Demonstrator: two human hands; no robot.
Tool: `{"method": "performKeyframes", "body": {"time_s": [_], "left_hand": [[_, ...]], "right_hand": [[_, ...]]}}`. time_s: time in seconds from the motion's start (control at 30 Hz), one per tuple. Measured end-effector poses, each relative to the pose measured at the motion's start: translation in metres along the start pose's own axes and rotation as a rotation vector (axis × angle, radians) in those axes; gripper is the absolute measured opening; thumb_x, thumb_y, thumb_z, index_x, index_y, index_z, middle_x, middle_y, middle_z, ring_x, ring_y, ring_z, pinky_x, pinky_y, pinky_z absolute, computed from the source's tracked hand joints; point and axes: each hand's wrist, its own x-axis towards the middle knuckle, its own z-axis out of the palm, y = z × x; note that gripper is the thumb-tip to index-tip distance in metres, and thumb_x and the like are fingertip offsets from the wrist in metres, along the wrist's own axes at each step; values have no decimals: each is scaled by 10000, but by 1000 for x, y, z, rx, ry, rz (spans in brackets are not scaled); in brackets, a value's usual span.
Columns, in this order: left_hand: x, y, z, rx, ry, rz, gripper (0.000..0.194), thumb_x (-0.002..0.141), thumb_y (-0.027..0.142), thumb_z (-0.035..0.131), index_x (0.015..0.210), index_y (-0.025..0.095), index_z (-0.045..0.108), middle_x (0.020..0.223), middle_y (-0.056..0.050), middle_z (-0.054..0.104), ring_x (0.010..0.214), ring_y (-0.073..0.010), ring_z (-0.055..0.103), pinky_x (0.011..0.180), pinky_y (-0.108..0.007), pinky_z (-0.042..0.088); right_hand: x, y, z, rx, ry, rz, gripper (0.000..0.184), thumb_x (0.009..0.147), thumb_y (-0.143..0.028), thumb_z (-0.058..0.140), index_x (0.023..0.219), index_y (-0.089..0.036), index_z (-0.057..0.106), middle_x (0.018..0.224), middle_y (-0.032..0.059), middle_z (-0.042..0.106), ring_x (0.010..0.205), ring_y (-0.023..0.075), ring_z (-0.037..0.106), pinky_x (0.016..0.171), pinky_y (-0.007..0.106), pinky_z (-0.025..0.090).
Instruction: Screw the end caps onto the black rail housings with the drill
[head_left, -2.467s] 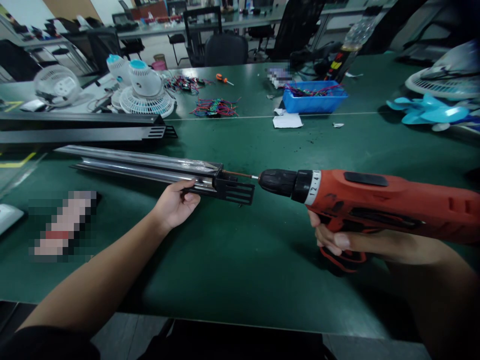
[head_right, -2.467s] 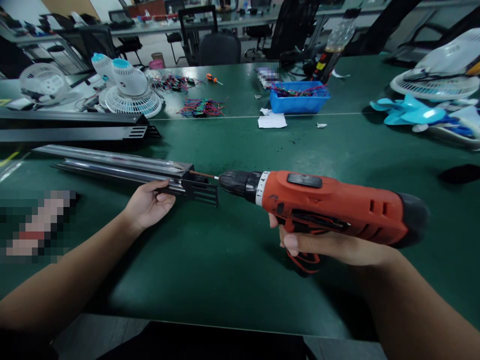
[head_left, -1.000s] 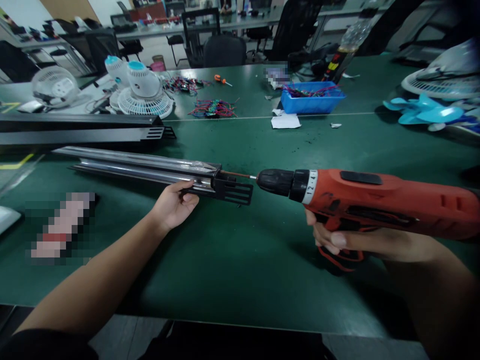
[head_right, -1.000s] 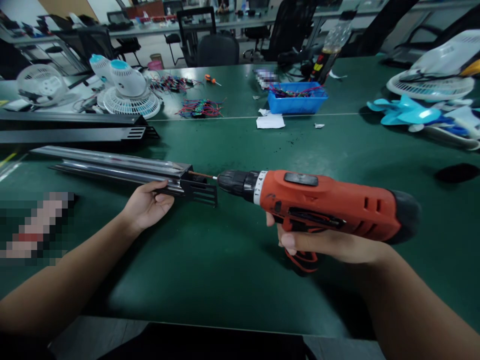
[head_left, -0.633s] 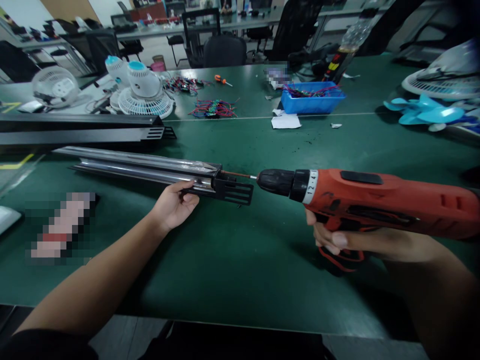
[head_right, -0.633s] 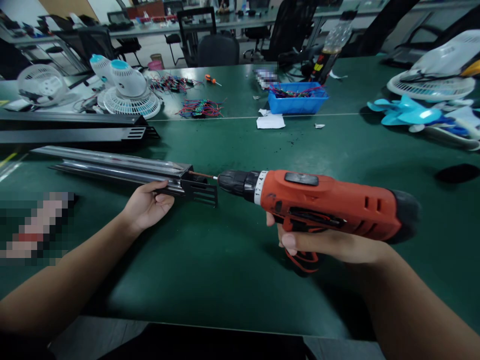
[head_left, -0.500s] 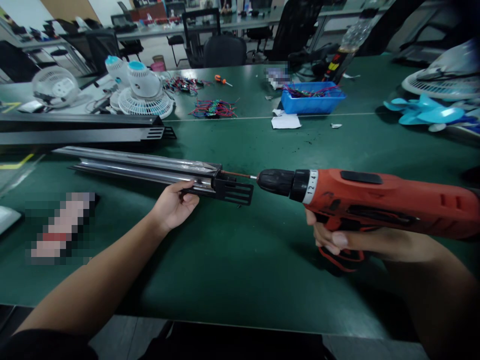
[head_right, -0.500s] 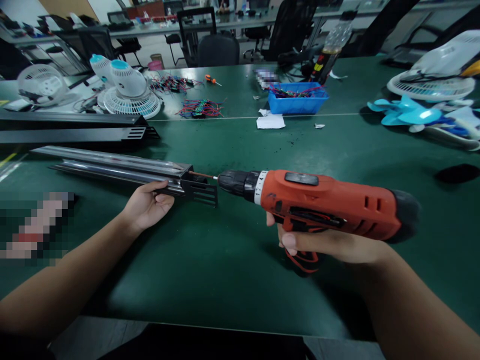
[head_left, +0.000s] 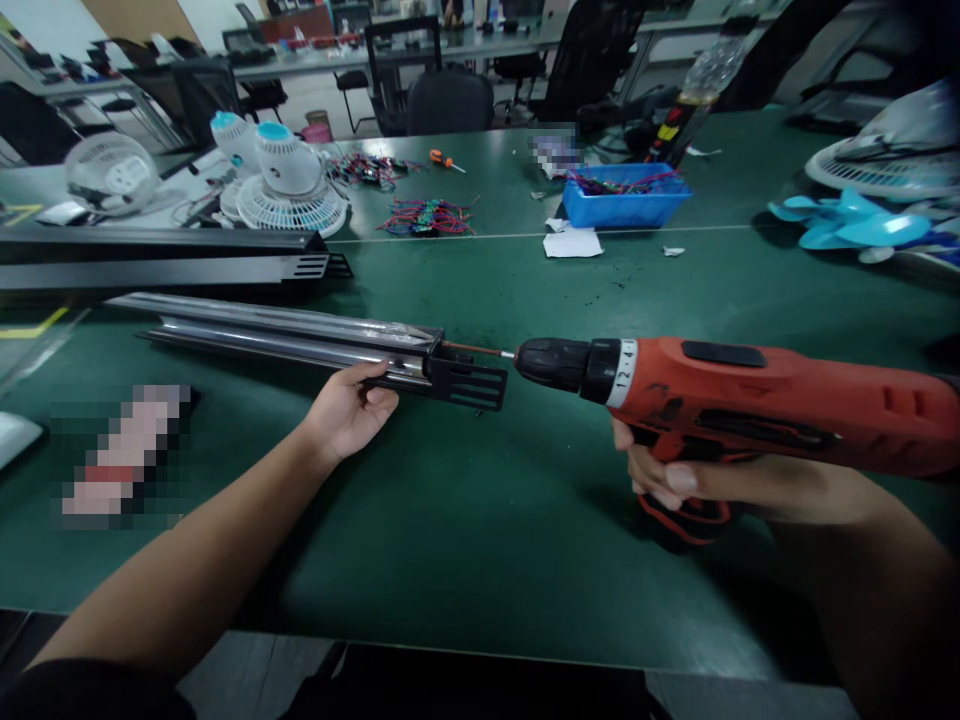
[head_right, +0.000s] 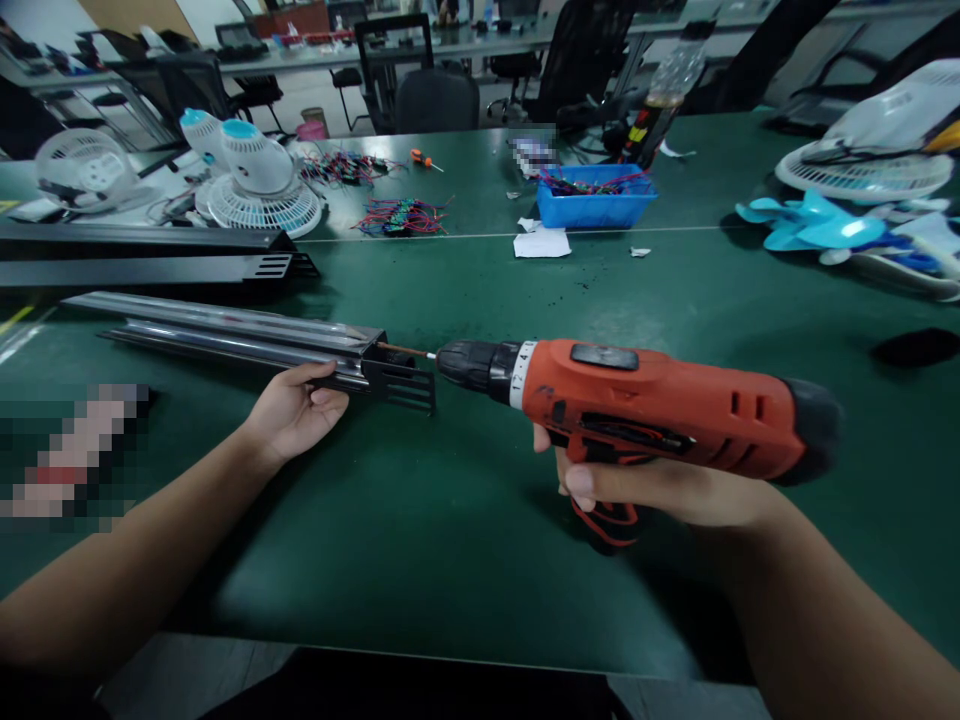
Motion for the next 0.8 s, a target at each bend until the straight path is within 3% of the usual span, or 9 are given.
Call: {"method": "performKeyframes", "body": {"time_s": [0.8], "left_hand": [[-1, 0, 1, 13, 4, 4, 293, 926, -62, 529, 774, 188, 518, 652, 41, 539, 404, -38, 403, 383, -162, 374]], "right_hand": [[-3, 1, -1, 25, -14, 30, 279, 953, -399, 828, 1183, -259, 753, 752, 34, 738, 551, 176, 654, 461, 286, 550]]}}
